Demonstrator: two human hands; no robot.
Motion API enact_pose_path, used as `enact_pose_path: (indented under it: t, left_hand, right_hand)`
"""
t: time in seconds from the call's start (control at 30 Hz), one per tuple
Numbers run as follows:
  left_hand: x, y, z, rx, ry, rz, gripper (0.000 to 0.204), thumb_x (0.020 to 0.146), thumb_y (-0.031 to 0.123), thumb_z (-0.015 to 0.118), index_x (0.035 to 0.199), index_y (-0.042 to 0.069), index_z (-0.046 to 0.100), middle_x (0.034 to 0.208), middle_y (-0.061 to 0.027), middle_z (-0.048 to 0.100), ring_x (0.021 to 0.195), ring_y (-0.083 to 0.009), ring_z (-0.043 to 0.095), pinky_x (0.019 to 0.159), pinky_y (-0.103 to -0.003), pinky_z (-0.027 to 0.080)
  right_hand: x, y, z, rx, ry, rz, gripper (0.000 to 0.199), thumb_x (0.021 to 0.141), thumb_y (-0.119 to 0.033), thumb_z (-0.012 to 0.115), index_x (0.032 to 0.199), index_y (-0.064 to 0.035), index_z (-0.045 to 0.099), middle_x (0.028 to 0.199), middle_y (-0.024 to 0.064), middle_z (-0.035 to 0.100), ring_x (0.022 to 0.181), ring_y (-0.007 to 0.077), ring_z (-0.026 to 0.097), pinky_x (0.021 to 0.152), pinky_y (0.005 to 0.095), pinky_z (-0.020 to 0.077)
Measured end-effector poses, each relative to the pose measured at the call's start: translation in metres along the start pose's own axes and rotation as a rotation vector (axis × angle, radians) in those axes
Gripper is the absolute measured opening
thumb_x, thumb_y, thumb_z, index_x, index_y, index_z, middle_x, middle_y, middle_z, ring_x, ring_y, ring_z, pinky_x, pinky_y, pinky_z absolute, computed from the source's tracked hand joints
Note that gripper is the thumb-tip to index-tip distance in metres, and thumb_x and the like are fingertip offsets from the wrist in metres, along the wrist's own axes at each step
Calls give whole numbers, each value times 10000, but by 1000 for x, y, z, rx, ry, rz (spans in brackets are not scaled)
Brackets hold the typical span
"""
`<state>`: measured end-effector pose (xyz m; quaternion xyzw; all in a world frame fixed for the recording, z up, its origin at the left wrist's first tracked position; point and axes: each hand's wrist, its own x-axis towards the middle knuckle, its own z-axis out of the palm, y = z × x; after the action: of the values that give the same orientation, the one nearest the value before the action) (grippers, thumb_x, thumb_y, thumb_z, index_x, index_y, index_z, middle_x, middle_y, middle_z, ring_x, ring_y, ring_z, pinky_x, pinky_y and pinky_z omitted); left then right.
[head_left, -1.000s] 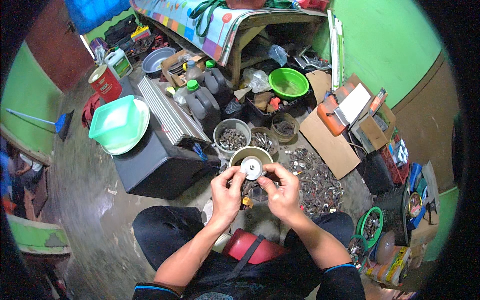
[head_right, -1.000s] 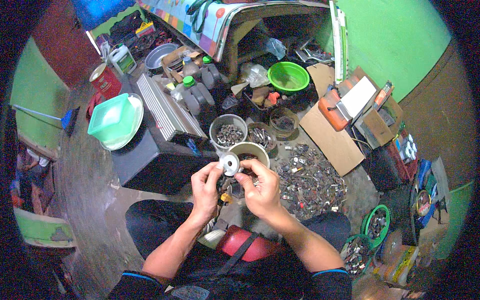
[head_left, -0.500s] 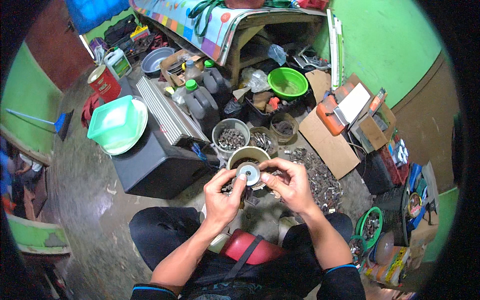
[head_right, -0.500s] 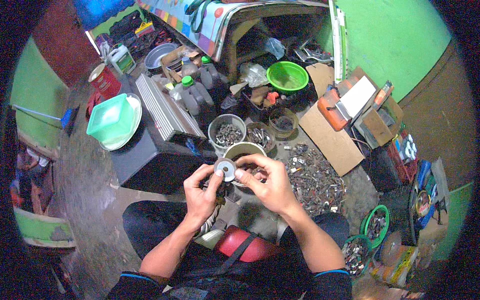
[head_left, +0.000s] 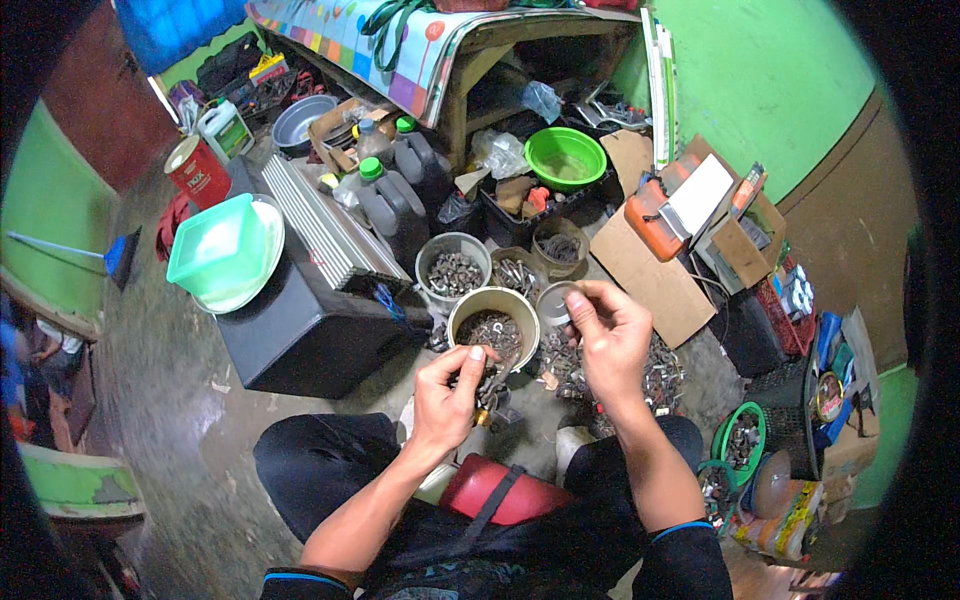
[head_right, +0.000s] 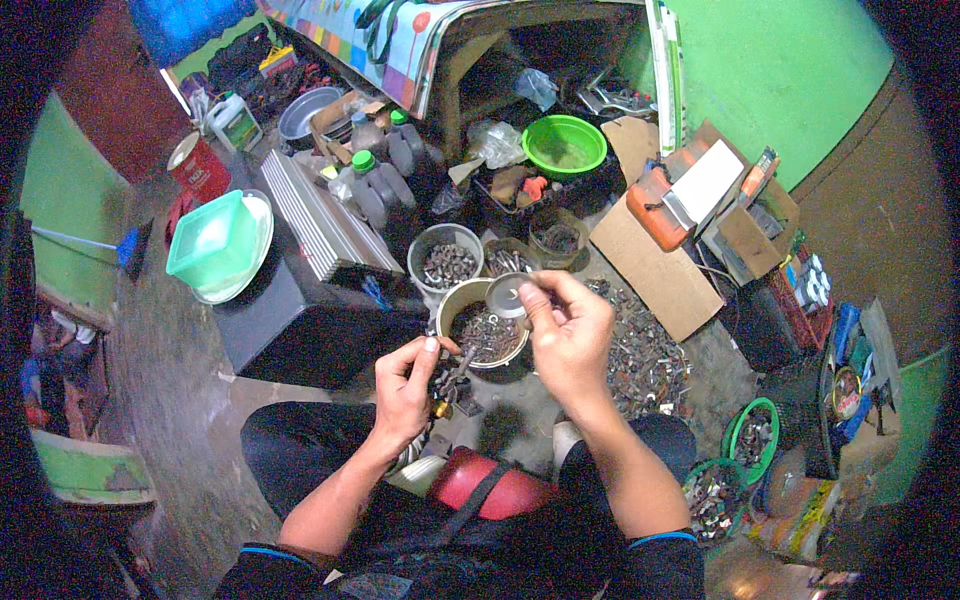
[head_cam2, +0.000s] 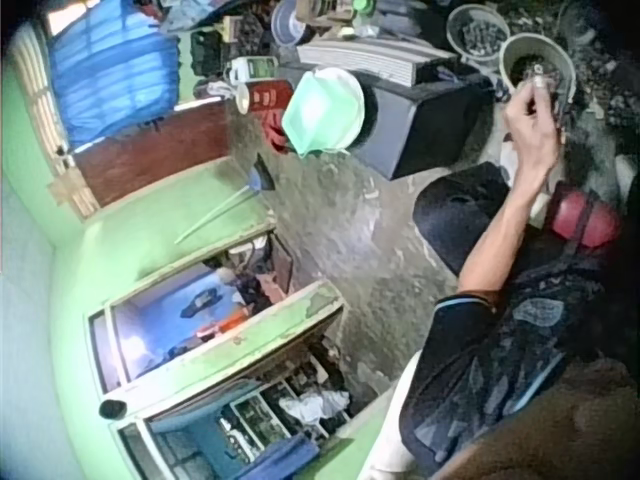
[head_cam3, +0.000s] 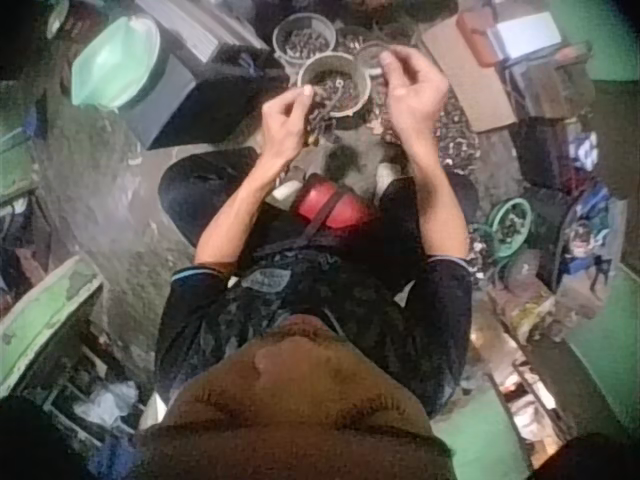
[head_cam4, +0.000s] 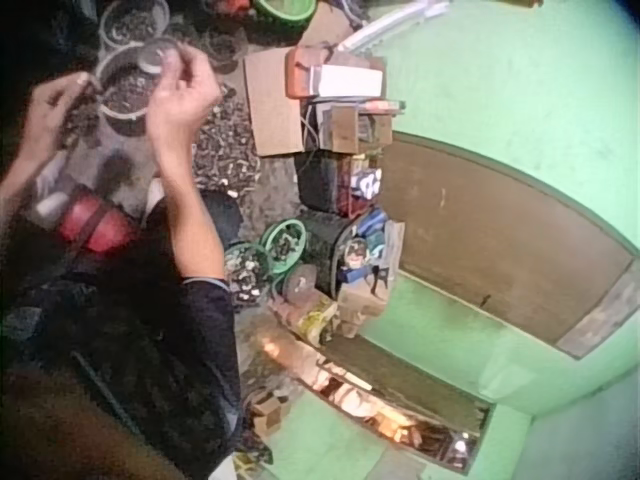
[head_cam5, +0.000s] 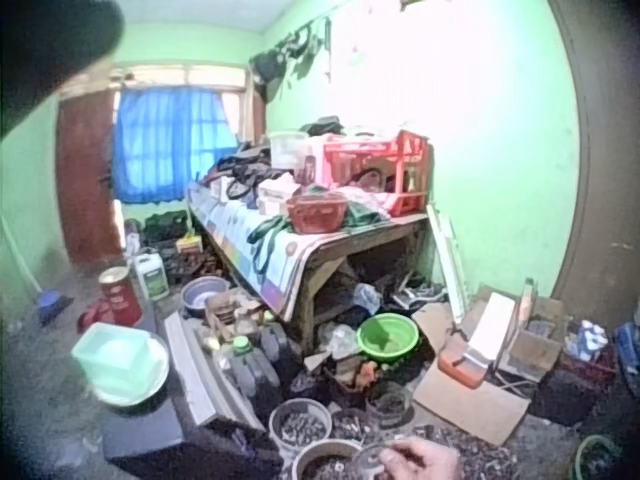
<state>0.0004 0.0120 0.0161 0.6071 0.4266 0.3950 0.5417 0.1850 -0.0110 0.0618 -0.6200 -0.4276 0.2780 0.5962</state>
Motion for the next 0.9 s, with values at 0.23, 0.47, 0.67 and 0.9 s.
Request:
enact_pose_path:
  t: [0.23,0.47,0.67,0.9]
  left_hand:
    - [5,1,-2,-172,14,-12,277,975,192,544,926,-29,703,858,-47,694,801,-87,591,741,-256,462]
    - [9,2,-6,-277,134,-119,269,963,193,535,908,-14,699,843,-16,660,764,-79,560,711,-239,443]
    - [14,25,11,-585,245,-378,329,968,370,481,969,79,634,804,-30,630,722,-139,608,579,-298,485]
    - [19,27,56,-676,-15,-469,315,952,446,468,1018,156,570,795,-24,644,549,-155,588,359,-252,407]
  right_hand:
    - [0,6,4,62,-170,95,163,908,-87,653,1009,41,660,773,29,641,605,47,565,496,198,450]
    - [12,23,-9,136,-300,231,245,885,2,620,1121,67,605,920,101,665,683,116,639,547,244,548]
    - [3,12,-85,160,-104,127,334,848,67,584,1182,66,572,951,108,674,768,127,661,605,249,563]
    - [-70,-2,-238,225,618,-140,342,848,-66,677,1169,26,602,999,95,681,817,147,659,625,266,556]
